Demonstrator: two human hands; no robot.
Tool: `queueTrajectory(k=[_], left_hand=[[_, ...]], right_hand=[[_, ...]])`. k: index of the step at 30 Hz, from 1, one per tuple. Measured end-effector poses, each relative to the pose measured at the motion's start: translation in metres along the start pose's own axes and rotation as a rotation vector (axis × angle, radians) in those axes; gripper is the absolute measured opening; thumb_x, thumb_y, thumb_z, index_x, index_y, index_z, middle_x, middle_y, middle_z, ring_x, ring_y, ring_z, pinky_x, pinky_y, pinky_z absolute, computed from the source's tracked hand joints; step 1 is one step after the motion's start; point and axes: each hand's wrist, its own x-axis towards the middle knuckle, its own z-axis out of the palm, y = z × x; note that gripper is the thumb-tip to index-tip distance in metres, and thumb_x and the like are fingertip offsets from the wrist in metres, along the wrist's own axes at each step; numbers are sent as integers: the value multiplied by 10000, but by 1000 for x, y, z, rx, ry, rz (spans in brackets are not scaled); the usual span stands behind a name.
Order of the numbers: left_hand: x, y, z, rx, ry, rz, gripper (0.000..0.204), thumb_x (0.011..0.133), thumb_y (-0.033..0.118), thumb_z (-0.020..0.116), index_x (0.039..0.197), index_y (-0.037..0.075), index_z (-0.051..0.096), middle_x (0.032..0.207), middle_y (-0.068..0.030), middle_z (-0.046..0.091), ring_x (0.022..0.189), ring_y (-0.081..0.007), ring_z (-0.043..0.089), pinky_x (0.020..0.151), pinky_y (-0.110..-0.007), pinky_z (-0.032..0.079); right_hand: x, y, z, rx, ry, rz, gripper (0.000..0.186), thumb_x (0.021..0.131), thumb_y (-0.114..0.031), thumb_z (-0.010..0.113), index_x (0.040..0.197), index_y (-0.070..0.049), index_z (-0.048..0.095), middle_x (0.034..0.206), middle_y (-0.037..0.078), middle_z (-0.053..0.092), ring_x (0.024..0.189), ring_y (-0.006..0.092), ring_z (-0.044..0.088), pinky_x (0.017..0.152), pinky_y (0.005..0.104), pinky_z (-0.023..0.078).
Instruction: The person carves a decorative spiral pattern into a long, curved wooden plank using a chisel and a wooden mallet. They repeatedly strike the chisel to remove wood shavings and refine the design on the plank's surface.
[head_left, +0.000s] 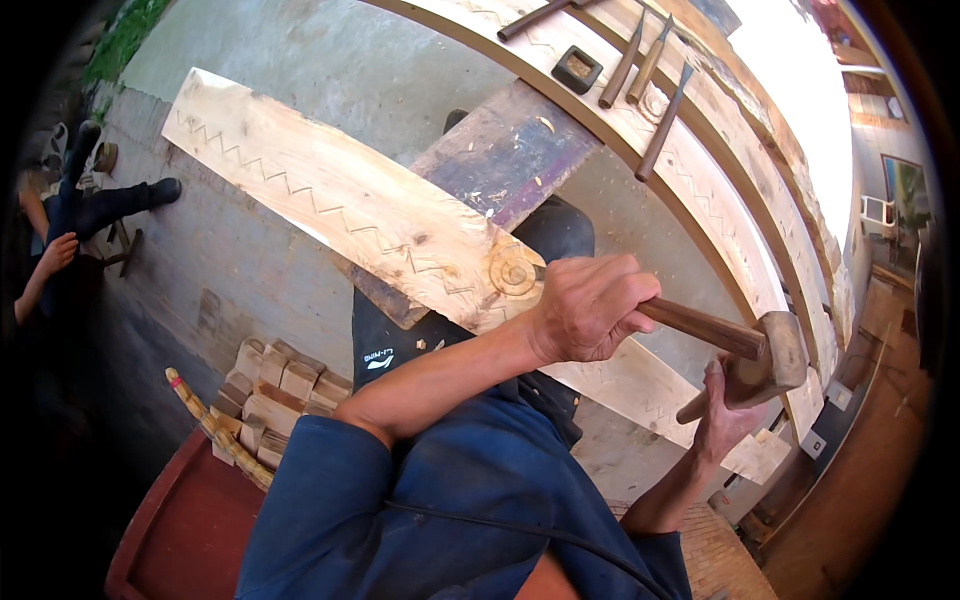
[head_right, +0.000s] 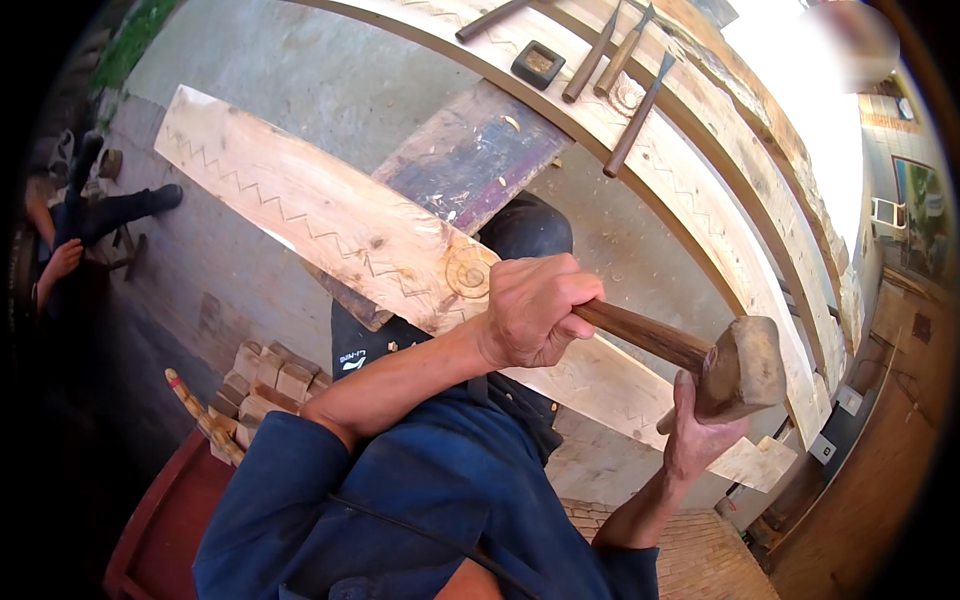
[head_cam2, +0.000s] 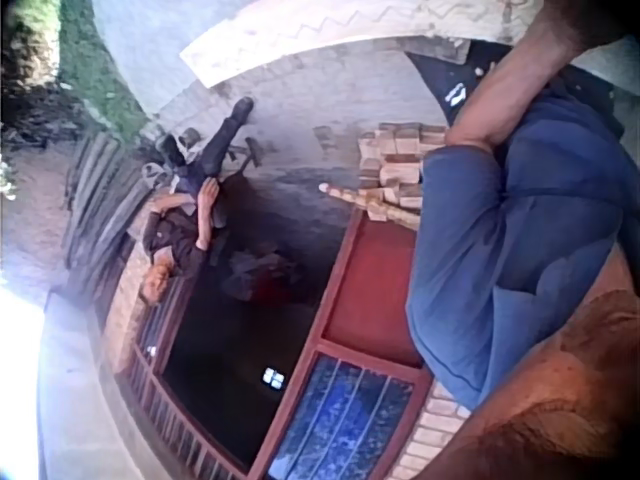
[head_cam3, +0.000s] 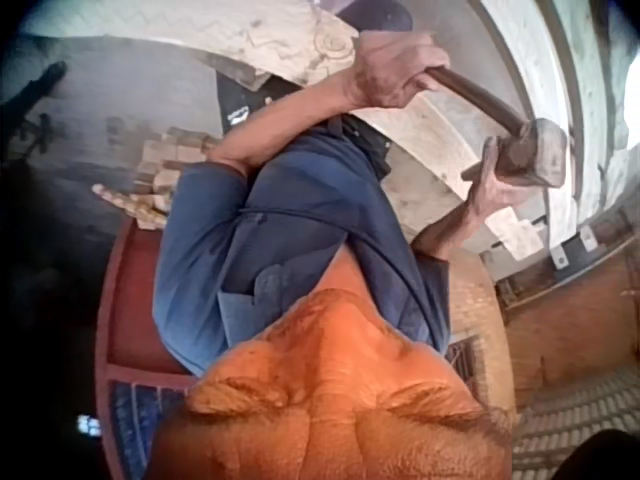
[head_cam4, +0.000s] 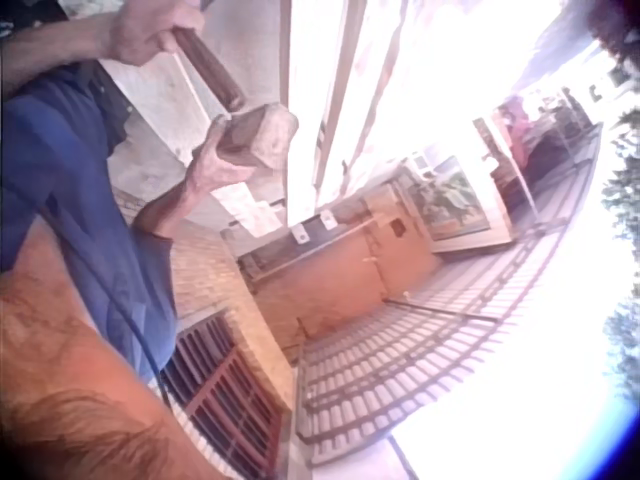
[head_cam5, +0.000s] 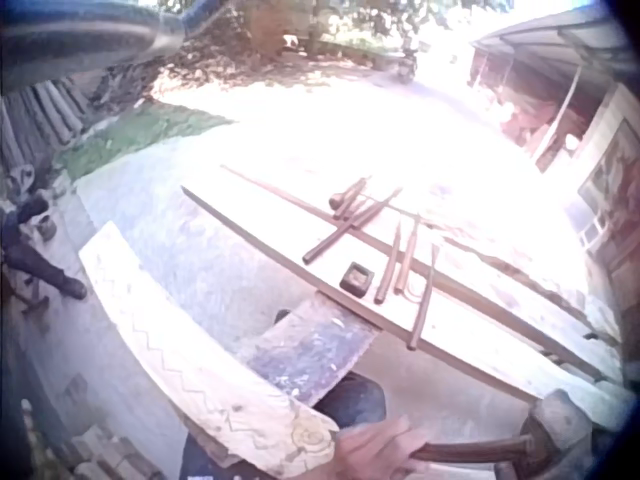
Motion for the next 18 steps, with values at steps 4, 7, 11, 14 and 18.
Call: queueTrajectory(k=[4,7,11,14,18], left_hand=[[-2,2,-4,-46,29,-6,377,1127,446,594,1126,71,624,822,-42,636,596,-241,606,521,-360,464],[-5,0,-4,-36,57,-7,377,1127,451,591,1128,76,621,823,-45,630,600,-241,610,522,-361,464],[-6,0,-4,-52,72,-11,378,1124,456,595,1134,79,620,831,-50,632,606,-243,615,525,-368,467],[-8,2,-4,-76,66,-11,354,1133,430,588,1128,77,615,836,-52,631,610,-243,615,532,-368,472],[-2,3,-8,-55,79,4,408,1056,468,712,1117,78,609,827,-52,620,614,-242,618,539,-360,475]], right_hand=[[28,-65,-33,104,201,-426,642,923,-90,839,1467,62,533,1120,153,696,891,175,646,810,313,539],[41,-102,-34,297,322,-577,794,958,-133,797,1593,64,365,1122,183,666,866,171,624,779,305,519],[28,-114,-11,-305,119,-678,699,917,-17,827,1543,51,523,1334,200,700,1120,258,693,993,385,575],[34,-121,-4,-616,-73,-758,697,868,51,848,1520,51,602,1468,214,700,1314,307,708,1109,418,571],[33,-103,12,-398,-39,-716,871,777,-94,960,1550,30,580,1416,228,726,1240,337,743,1119,422,563]])
